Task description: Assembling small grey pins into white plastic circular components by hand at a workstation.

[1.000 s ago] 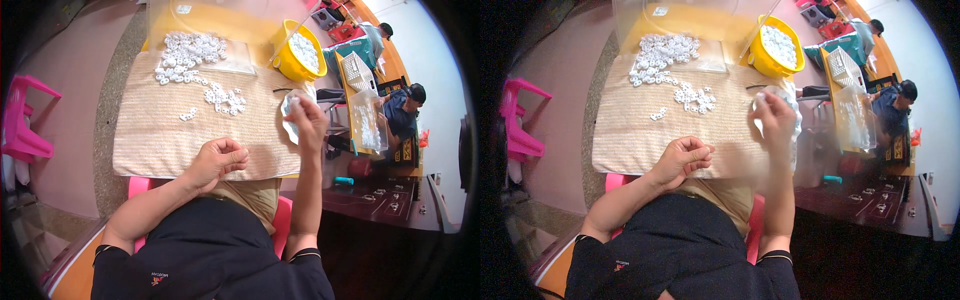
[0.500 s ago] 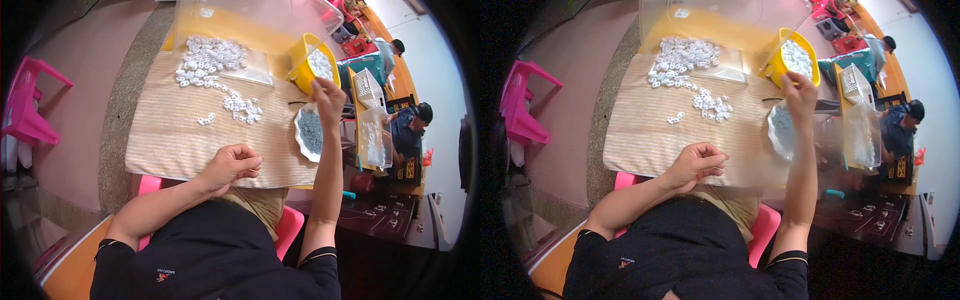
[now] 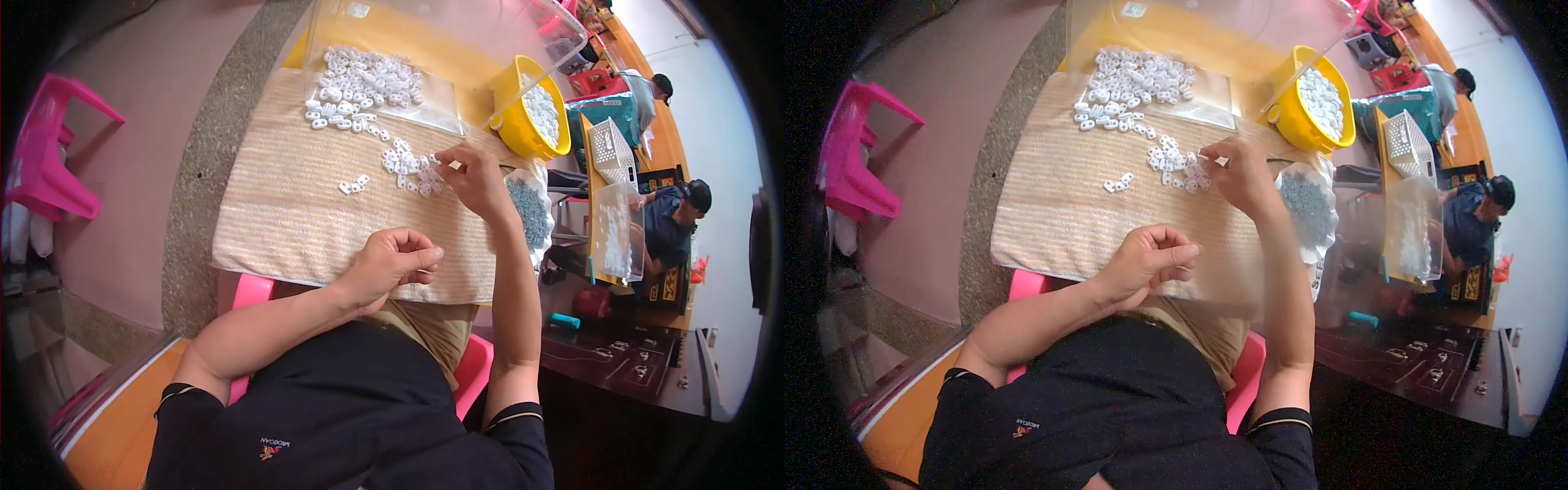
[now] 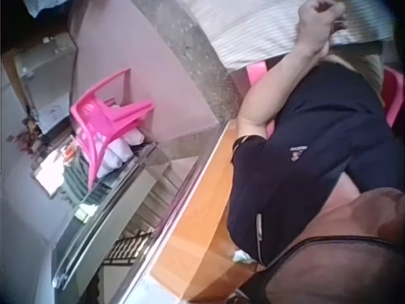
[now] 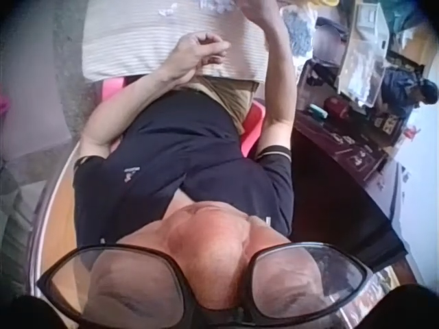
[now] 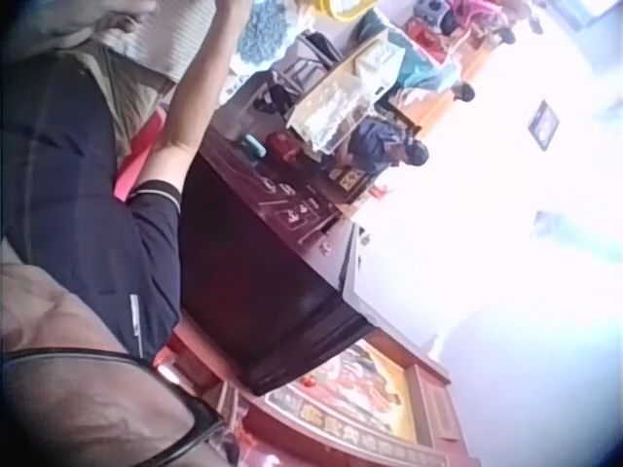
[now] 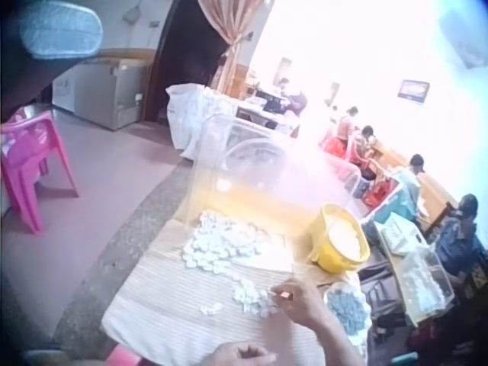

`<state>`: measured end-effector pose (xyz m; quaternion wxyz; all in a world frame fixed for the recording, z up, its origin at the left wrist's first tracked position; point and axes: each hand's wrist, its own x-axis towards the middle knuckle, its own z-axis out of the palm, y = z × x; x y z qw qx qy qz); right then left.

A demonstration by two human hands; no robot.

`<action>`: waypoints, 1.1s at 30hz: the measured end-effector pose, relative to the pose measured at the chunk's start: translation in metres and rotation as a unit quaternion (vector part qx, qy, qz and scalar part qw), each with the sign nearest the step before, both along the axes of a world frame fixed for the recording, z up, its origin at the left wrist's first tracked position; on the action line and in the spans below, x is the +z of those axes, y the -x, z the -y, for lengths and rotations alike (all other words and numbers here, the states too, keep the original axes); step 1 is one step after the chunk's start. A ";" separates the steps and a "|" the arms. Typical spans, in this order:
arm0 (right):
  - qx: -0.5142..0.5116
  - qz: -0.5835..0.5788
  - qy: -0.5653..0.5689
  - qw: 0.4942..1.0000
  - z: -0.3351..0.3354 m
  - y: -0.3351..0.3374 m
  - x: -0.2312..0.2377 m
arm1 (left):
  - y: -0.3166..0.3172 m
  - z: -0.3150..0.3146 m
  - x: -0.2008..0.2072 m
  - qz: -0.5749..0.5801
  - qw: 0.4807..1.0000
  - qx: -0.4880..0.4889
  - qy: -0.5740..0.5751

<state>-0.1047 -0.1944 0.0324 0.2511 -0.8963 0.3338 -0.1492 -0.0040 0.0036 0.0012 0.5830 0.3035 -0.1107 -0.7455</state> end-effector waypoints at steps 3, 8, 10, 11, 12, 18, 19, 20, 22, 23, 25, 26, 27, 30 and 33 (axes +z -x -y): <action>0.020 0.011 -0.001 1.000 0.000 0.000 -0.002 | 0.000 -0.001 -0.001 -0.007 1.000 -0.001 0.001; 0.039 -0.001 0.014 0.999 0.002 -0.004 -0.009 | 0.002 -0.001 0.000 -0.006 1.000 -0.004 0.001; 0.038 -0.065 0.052 0.996 -0.001 -0.010 -0.009 | 0.001 -0.001 0.001 0.001 1.000 -0.001 -0.006; 0.038 -0.065 0.052 0.996 -0.002 -0.011 -0.007 | 0.001 -0.001 0.001 0.001 1.000 -0.001 -0.005; 0.037 -0.064 0.036 0.997 -0.003 -0.013 -0.004 | 0.000 -0.001 0.001 0.000 1.000 0.000 -0.002; 0.024 -0.046 0.022 0.998 -0.006 -0.012 -0.008 | 0.000 0.000 0.001 -0.001 1.000 0.002 0.003; 0.020 -0.029 0.030 0.999 -0.008 -0.010 -0.010 | 0.000 0.000 0.001 0.000 1.000 0.003 0.001; 0.020 -0.030 0.030 0.999 -0.009 -0.008 -0.011 | 0.000 0.000 0.001 -0.001 1.000 0.003 0.001; 0.017 0.007 0.025 1.000 -0.012 -0.002 -0.013 | -0.001 0.000 0.001 0.001 1.000 0.004 0.001; 0.016 0.007 0.024 1.000 -0.014 0.001 -0.015 | -0.001 0.000 0.001 0.001 1.000 0.003 0.000; -0.007 0.091 -0.056 0.994 -0.023 0.008 -0.016 | -0.003 0.001 0.001 -0.002 1.000 0.011 0.004; -0.009 0.090 -0.057 0.994 -0.029 0.013 -0.015 | -0.003 0.001 0.002 -0.002 1.000 0.010 0.003; -0.050 0.091 -0.122 0.987 -0.036 0.016 -0.010 | -0.003 0.001 0.003 -0.001 1.000 0.023 -0.002; -0.093 0.154 -0.235 0.955 -0.055 0.028 -0.007 | -0.005 0.002 0.002 -0.006 0.999 0.048 -0.013; -0.097 0.208 -0.285 0.931 -0.078 0.038 0.002 | -0.005 0.001 0.005 -0.006 0.997 0.070 -0.022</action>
